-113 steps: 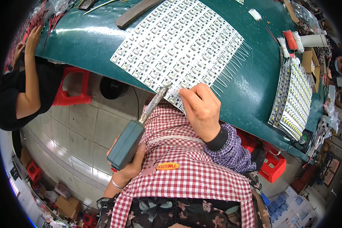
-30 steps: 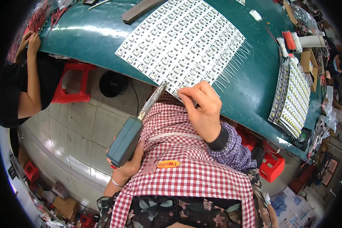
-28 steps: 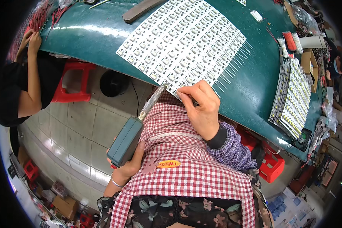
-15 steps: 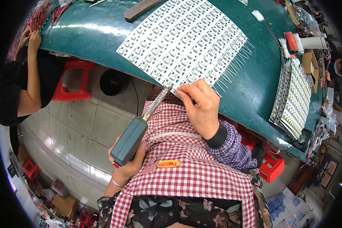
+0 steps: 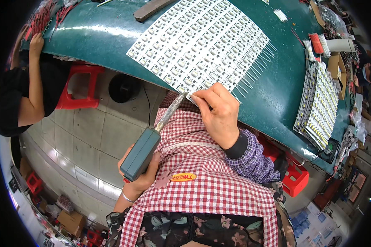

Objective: The person attaches wires to LED circuit boards using a soldering gun.

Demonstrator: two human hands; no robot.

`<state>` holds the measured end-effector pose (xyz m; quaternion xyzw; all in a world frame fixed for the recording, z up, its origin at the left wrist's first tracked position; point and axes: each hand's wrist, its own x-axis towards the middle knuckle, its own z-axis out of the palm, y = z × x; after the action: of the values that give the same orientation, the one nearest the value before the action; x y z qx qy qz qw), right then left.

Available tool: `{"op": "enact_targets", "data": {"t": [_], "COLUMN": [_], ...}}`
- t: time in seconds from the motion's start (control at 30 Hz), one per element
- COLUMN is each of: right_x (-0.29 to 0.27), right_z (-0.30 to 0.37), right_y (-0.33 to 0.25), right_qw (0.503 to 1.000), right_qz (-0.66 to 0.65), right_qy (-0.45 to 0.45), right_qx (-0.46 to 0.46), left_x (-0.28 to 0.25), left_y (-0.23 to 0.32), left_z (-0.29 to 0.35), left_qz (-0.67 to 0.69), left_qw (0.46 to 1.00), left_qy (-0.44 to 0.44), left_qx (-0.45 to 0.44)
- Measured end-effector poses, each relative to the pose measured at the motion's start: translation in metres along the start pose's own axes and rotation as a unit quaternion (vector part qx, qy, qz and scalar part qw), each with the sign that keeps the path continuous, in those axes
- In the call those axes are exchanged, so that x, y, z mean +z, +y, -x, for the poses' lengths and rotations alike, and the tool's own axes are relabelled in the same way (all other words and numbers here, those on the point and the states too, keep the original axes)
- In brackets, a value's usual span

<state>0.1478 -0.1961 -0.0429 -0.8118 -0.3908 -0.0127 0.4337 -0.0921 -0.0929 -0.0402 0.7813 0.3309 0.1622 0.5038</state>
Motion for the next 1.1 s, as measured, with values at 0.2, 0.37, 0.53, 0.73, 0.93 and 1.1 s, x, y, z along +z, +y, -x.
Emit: {"op": "enact_targets", "data": {"t": [0.2,0.37,0.53,0.73,0.93,1.1], "right_x": [0.000,-0.003,-0.028,-0.030,0.006,0.011], "right_z": [0.001,0.002,0.008,0.007,0.016,0.018], "right_y": [0.000,-0.002,-0.005,-0.018,-0.007,-0.004], "right_qw": [1.000,1.000,0.999,1.000,0.997,0.997], "right_qz": [0.001,-0.002,0.015,0.006,-0.025,-0.001], "right_qy": [-0.001,-0.011,-0.047,0.013,0.046,0.051], "right_qx": [0.004,0.008,-0.002,-0.022,-0.053,-0.063], "left_x": [-0.001,0.002,0.001,0.001,0.001,0.001], "left_y": [0.001,-0.004,-0.005,-0.005,0.001,0.001], "left_z": [0.000,0.001,0.002,0.003,-0.002,-0.004], "left_qz": [0.001,0.006,0.010,0.007,-0.046,-0.033], "left_qw": [1.000,1.000,0.999,0.998,0.994,0.992], "left_qy": [0.006,0.022,0.037,0.055,0.061,0.052], "left_qx": [0.007,0.016,0.017,0.022,0.079,0.112]}}
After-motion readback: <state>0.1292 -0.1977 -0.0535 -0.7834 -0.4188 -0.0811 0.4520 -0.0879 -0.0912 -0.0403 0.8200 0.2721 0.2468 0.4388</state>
